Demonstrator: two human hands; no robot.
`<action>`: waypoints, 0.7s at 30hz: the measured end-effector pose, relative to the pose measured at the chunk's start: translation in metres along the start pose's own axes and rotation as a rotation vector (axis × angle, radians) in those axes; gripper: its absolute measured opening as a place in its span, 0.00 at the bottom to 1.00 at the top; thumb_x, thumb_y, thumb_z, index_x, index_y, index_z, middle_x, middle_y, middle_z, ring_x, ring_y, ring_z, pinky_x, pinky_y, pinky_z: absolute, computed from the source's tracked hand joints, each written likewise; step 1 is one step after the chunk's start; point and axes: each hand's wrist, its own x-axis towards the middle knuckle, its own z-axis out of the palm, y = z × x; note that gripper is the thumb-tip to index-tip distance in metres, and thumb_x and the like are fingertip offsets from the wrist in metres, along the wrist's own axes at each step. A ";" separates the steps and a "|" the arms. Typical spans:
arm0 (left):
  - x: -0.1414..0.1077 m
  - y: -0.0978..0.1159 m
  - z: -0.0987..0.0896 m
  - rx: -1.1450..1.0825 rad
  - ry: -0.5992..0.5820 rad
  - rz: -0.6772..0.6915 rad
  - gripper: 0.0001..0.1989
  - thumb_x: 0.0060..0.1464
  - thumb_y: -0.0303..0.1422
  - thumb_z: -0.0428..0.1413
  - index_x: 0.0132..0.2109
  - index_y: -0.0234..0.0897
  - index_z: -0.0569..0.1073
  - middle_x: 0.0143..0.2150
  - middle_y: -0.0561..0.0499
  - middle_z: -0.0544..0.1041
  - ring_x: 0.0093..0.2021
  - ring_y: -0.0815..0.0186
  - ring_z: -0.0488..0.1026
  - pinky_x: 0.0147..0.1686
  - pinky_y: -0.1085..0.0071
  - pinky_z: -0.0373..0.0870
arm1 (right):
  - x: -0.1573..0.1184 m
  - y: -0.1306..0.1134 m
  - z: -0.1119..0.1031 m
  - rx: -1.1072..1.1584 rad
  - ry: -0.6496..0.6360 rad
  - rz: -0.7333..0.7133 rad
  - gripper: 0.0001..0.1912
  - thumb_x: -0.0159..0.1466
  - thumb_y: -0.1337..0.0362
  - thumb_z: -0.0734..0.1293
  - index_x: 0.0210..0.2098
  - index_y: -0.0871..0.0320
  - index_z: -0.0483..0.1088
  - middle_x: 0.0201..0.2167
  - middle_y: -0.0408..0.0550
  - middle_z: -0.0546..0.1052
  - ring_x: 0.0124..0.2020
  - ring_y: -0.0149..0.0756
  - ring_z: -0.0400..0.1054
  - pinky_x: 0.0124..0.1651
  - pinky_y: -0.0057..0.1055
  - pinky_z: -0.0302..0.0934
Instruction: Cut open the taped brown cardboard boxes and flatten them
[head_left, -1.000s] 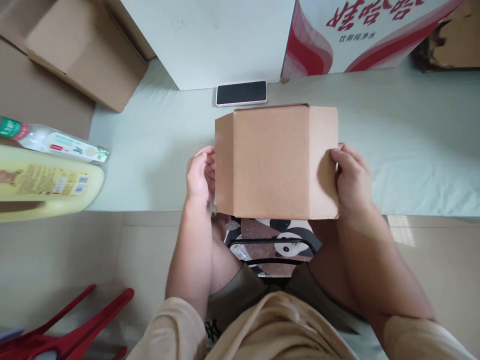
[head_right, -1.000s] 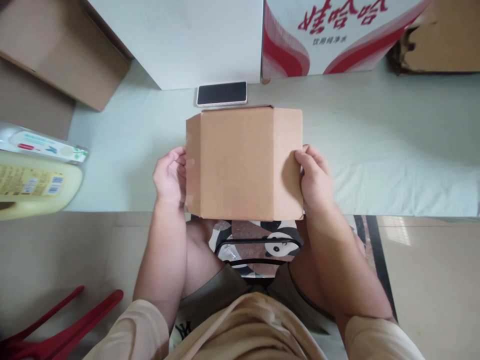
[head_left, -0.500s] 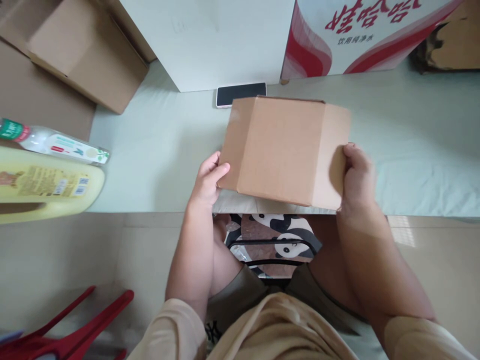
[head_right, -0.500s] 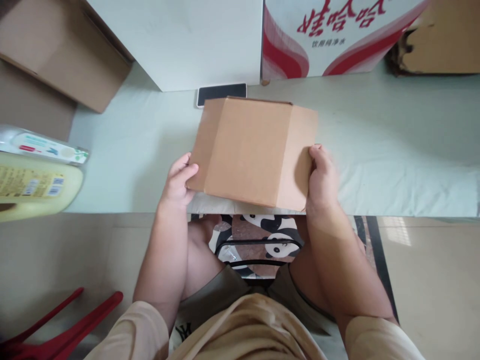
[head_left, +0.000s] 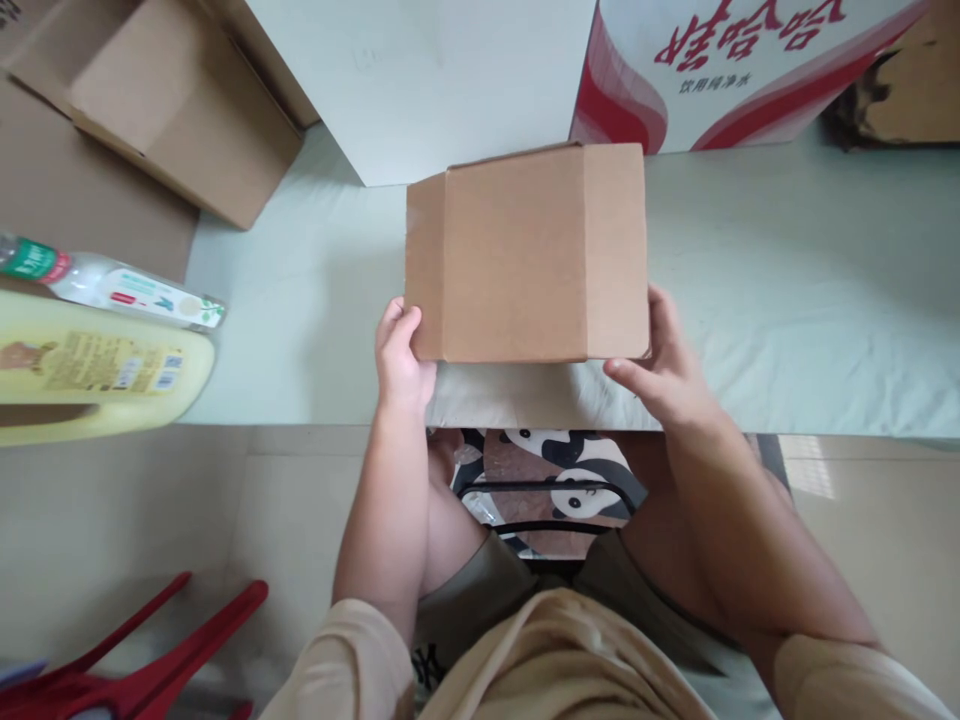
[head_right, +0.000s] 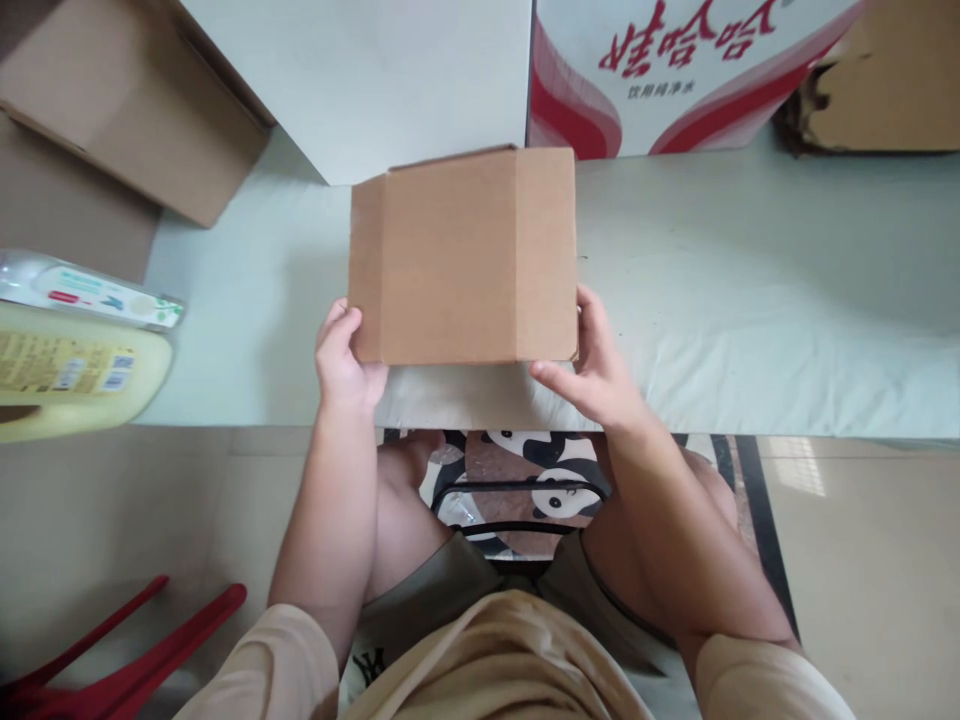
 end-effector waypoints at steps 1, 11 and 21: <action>0.000 0.000 -0.001 -0.013 -0.009 -0.001 0.19 0.44 0.44 0.67 0.31 0.41 0.67 0.31 0.53 0.73 0.33 0.65 0.73 0.32 0.70 0.69 | 0.000 0.001 0.000 -0.049 -0.008 0.000 0.49 0.56 0.32 0.69 0.68 0.46 0.55 0.68 0.58 0.67 0.69 0.56 0.63 0.62 0.54 0.68; 0.004 -0.012 -0.016 0.046 -0.072 -0.006 0.28 0.47 0.55 0.64 0.51 0.46 0.75 0.54 0.48 0.81 0.56 0.52 0.79 0.50 0.62 0.77 | -0.002 0.018 0.000 0.083 0.111 -0.086 0.41 0.56 0.47 0.79 0.65 0.43 0.63 0.62 0.51 0.73 0.66 0.55 0.67 0.59 0.51 0.74; 0.004 -0.013 -0.010 0.277 0.022 0.158 0.29 0.42 0.59 0.69 0.40 0.39 0.79 0.32 0.51 0.78 0.30 0.68 0.75 0.27 0.75 0.70 | -0.003 0.009 0.005 0.377 0.212 0.003 0.27 0.58 0.39 0.74 0.50 0.46 0.73 0.45 0.48 0.79 0.44 0.42 0.76 0.40 0.38 0.76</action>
